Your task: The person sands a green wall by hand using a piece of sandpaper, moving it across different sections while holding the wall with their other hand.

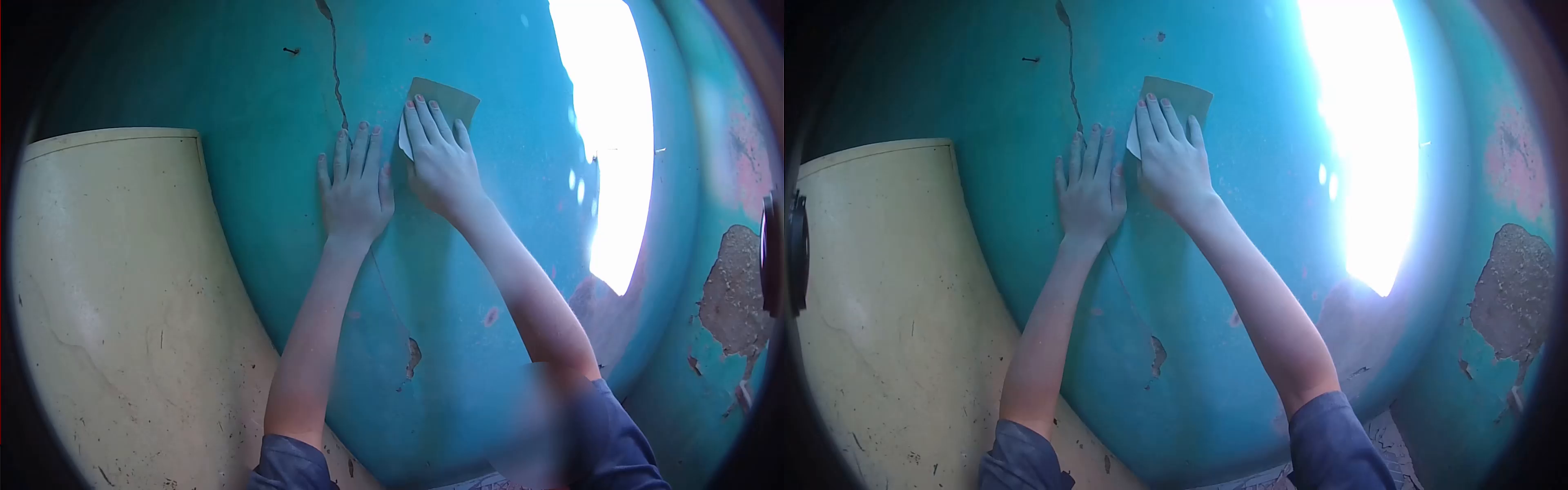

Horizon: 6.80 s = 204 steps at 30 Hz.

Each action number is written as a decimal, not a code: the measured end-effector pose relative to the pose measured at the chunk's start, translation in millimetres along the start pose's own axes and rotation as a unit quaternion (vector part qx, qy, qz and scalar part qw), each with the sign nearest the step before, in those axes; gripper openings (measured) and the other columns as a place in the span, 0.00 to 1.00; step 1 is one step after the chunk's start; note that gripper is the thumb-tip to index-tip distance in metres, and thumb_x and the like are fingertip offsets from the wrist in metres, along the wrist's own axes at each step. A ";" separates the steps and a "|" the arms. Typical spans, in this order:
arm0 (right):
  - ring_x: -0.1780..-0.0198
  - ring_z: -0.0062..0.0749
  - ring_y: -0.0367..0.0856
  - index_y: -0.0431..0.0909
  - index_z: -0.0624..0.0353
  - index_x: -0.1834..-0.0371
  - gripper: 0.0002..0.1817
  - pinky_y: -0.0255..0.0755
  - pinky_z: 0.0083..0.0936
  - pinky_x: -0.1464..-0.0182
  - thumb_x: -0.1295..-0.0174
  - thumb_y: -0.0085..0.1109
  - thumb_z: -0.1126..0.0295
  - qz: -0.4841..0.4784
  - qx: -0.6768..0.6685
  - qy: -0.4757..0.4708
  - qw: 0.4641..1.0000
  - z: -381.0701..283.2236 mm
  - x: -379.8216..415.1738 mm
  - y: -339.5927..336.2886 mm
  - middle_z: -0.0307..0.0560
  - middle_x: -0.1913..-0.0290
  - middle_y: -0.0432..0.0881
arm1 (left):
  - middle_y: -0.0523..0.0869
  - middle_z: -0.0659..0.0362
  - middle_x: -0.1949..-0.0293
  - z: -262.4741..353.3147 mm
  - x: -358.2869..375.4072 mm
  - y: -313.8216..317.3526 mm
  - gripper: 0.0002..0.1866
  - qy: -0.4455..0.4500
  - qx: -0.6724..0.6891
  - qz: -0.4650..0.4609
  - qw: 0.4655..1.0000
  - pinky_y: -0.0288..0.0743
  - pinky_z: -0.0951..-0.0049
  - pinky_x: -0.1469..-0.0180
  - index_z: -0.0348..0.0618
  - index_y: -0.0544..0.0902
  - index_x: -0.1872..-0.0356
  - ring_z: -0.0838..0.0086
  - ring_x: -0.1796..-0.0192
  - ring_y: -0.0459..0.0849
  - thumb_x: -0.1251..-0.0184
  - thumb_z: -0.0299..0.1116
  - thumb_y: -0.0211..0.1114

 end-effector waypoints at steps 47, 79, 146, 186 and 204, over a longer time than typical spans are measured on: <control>0.19 0.45 0.62 0.61 0.62 0.20 0.36 0.55 0.55 0.22 0.34 0.53 0.70 0.028 -0.018 -0.086 0.996 -60.4 -8.5 3.8 0.52 0.19 0.63 | 0.63 0.56 0.19 13.7 79.9 -2.1 0.33 -0.122 -0.009 0.007 0.992 0.49 0.44 0.20 0.48 0.59 0.18 0.58 0.17 0.58 0.21 0.40 0.50; 0.18 0.42 0.57 0.57 0.47 0.17 0.44 0.47 0.59 0.19 0.40 0.60 0.69 -0.108 0.042 0.015 0.993 18.7 138.3 -7.2 0.44 0.18 0.60 | 0.62 0.53 0.19 19.1 86.4 -4.1 0.30 -0.100 -0.001 0.002 0.995 0.51 0.35 0.23 0.54 0.64 0.19 0.49 0.19 0.60 0.20 0.40 0.46; 0.23 0.42 0.67 0.67 0.62 0.24 0.33 0.61 0.46 0.25 0.35 0.52 0.71 -0.005 -0.063 -0.074 0.995 -55.0 111.2 12.4 0.49 0.23 0.69 | 0.71 0.46 0.26 17.7 102.8 -10.8 0.24 -0.080 0.081 0.077 0.990 0.57 0.41 0.24 0.40 0.65 0.29 0.48 0.23 0.68 0.25 0.23 0.50; 0.19 0.50 0.59 0.58 0.59 0.18 0.44 0.54 0.58 0.22 0.44 0.55 0.78 -0.134 -0.038 0.046 0.989 5.1 200.3 4.2 0.52 0.19 0.62 | 0.69 0.48 0.24 27.5 107.3 -11.2 0.22 -0.035 0.031 0.056 0.997 0.54 0.38 0.25 0.59 0.77 0.30 0.44 0.22 0.65 0.20 0.41 0.48; 0.18 0.53 0.55 0.53 0.62 0.17 0.50 0.52 0.59 0.21 0.49 0.58 0.78 -0.129 -0.018 0.070 0.989 16.0 205.8 6.9 0.56 0.18 0.57 | 0.70 0.51 0.23 27.8 109.7 -9.7 0.25 -0.041 0.009 0.049 0.998 0.56 0.38 0.26 0.61 0.74 0.26 0.46 0.22 0.65 0.20 0.43 0.46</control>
Point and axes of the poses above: each hand's wrist, its own x-axis away from the middle knuckle, its own y-axis out of the palm, z = x × y, the point moved 6 cm from there along -x, towards the middle knuckle
